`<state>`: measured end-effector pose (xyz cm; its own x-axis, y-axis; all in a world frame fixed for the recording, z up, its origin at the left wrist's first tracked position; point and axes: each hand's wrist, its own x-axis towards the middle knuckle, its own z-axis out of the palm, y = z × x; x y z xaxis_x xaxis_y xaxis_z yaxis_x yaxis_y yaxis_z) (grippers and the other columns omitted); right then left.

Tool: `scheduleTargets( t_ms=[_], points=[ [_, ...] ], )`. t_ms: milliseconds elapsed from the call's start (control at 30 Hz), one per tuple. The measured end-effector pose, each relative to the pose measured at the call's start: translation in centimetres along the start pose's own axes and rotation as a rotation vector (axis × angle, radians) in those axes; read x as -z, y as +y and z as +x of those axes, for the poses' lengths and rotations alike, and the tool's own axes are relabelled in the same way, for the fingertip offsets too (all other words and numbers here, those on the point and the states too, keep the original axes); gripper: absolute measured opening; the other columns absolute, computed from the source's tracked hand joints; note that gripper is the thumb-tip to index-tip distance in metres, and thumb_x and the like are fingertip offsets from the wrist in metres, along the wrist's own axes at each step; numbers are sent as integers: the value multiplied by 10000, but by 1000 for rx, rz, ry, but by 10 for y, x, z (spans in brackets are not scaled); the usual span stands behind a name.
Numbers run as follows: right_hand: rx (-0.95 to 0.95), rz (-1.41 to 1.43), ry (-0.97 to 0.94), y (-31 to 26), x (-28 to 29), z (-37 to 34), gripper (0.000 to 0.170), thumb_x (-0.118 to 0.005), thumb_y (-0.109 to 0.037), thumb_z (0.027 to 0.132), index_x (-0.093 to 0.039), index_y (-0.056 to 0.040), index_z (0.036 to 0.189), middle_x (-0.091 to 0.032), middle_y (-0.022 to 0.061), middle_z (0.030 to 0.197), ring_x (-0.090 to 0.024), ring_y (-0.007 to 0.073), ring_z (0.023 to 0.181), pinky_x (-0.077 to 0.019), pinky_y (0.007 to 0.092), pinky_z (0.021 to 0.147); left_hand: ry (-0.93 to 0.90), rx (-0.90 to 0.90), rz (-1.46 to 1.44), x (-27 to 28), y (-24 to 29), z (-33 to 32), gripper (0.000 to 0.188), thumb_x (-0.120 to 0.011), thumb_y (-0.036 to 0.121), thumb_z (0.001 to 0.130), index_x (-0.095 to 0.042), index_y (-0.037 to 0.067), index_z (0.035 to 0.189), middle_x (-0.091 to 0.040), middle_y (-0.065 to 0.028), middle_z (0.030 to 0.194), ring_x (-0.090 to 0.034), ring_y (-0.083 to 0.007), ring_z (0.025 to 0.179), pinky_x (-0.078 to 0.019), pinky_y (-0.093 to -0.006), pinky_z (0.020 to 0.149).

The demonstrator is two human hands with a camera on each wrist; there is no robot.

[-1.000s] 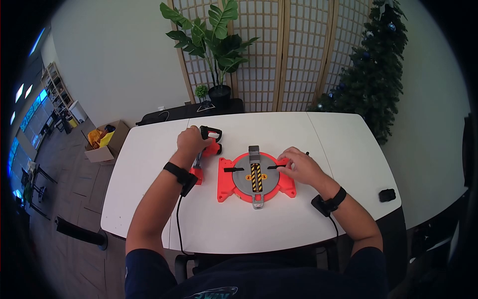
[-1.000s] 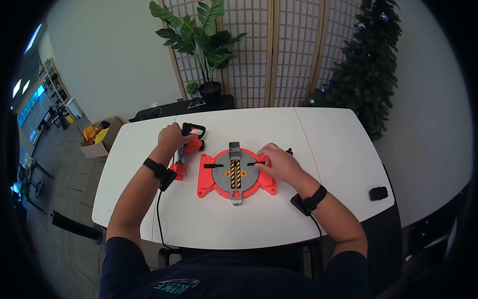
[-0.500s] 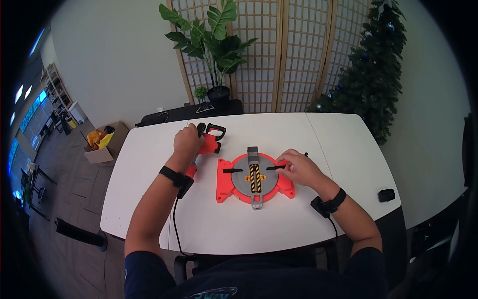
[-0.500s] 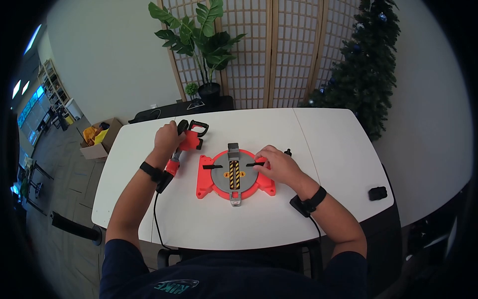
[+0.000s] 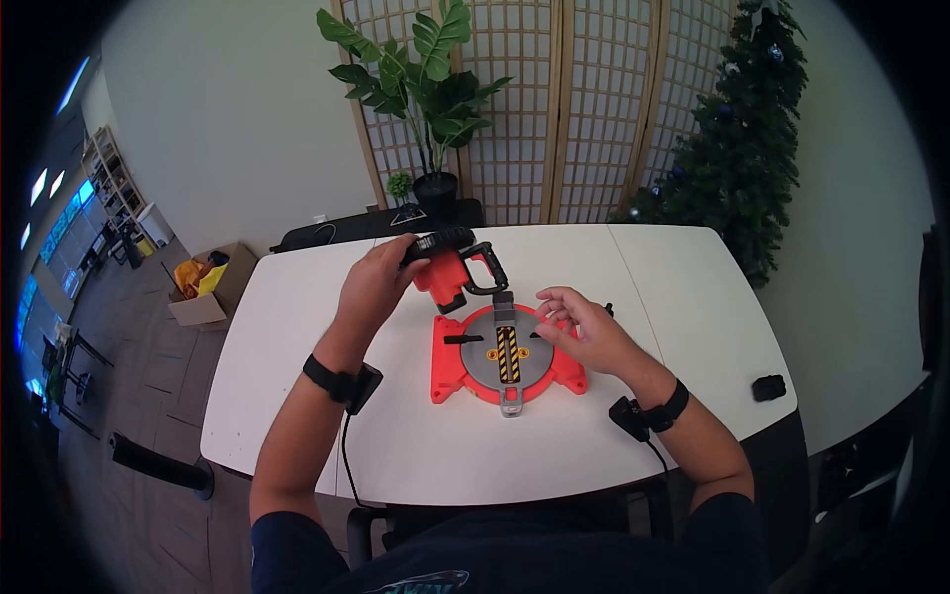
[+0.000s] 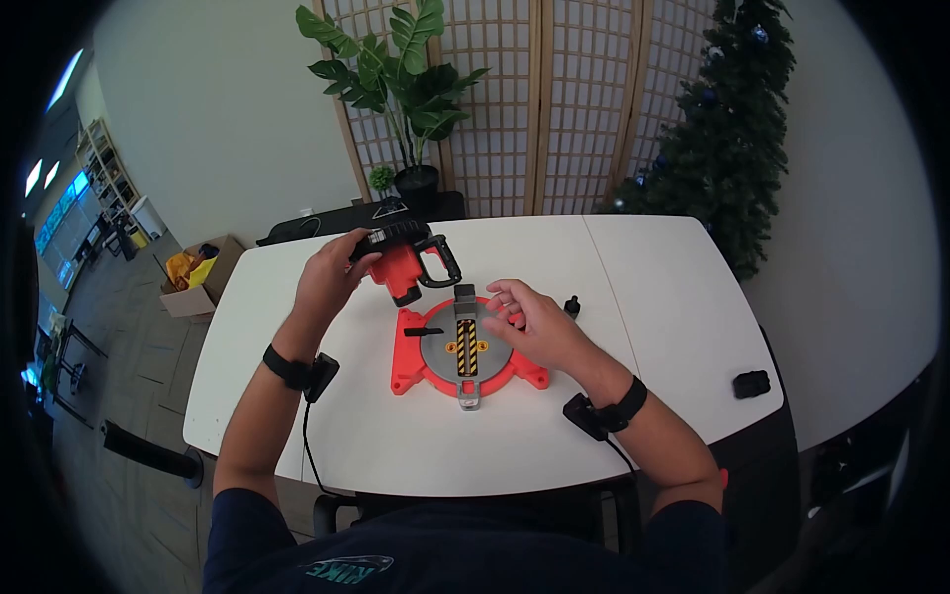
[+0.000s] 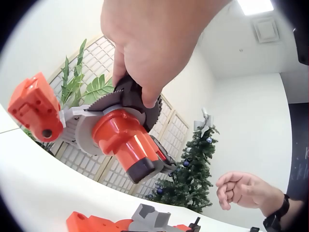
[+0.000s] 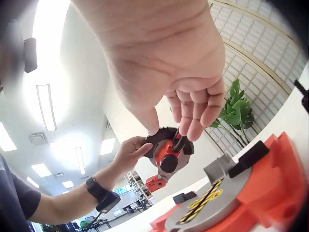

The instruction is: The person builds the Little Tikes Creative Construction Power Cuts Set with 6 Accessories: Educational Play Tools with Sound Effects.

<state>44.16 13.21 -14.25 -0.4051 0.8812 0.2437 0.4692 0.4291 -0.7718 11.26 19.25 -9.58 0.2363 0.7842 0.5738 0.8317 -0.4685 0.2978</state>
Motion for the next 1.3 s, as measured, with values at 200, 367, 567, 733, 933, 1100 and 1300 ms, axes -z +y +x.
scheduleTargets(
  t_ms=[200,367,567,733,933,1100,1300],
  points=[
    [-75,432,74,-5,-14,5,410,-543,-321,1054,-531,-18,1330,-660,102,1209,-619,176,1085,-501,323,934,128,-368,-11,0,29,-19,413,-762,220,875,-620,67,1231,-721,-108,1096,-711,-288,965,-584,-369,822],
    [-288,660,-54,-21,-9,6,496,-356,-450,1101,-600,-31,1206,-655,54,1094,-610,115,1027,-472,247,918,149,-548,-27,-1,46,-28,445,-768,244,857,-610,35,1216,-722,-117,1088,-715,-274,941,-595,-350,794],
    [-242,853,-21,-27,-18,0,483,-333,-478,1103,-572,-67,1020,-467,-49,794,-434,59,748,-385,210,697,200,-603,-44,-3,58,-33,458,-780,259,834,-616,34,1199,-728,-105,1087,-720,-256,950,-600,-337,816],
    [-142,675,151,-20,-22,-1,479,-347,-495,1097,-530,-83,933,-357,-71,718,-323,45,667,-290,225,612,168,-617,-107,-2,59,-33,510,-803,287,802,-624,47,1215,-727,-102,1097,-718,-252,946,-595,-340,832],
    [-60,614,346,-11,-15,-5,505,-386,-488,1089,-524,-67,847,-341,-70,703,-302,52,620,-290,245,558,-4,-315,-217,9,40,-30,806,-889,387,716,-547,97,1386,-648,-123,1308,-643,-303,1169,-556,-385,944],
    [48,434,447,-14,-4,-12,515,-475,-458,1070,-526,-12,818,-438,-37,669,-387,58,625,-340,242,561,-271,17,-309,9,15,-25,726,-829,320,834,-501,30,1414,-628,-178,1320,-632,-311,1193,-528,-394,1003],
    [145,178,439,-15,7,-13,578,-530,-502,1035,-507,2,752,-444,14,605,-400,81,618,-360,272,550,-460,165,-577,6,16,-24,558,-799,285,874,-606,-44,1282,-707,-177,1155,-692,-258,1077,-542,-370,971]
  ],
)
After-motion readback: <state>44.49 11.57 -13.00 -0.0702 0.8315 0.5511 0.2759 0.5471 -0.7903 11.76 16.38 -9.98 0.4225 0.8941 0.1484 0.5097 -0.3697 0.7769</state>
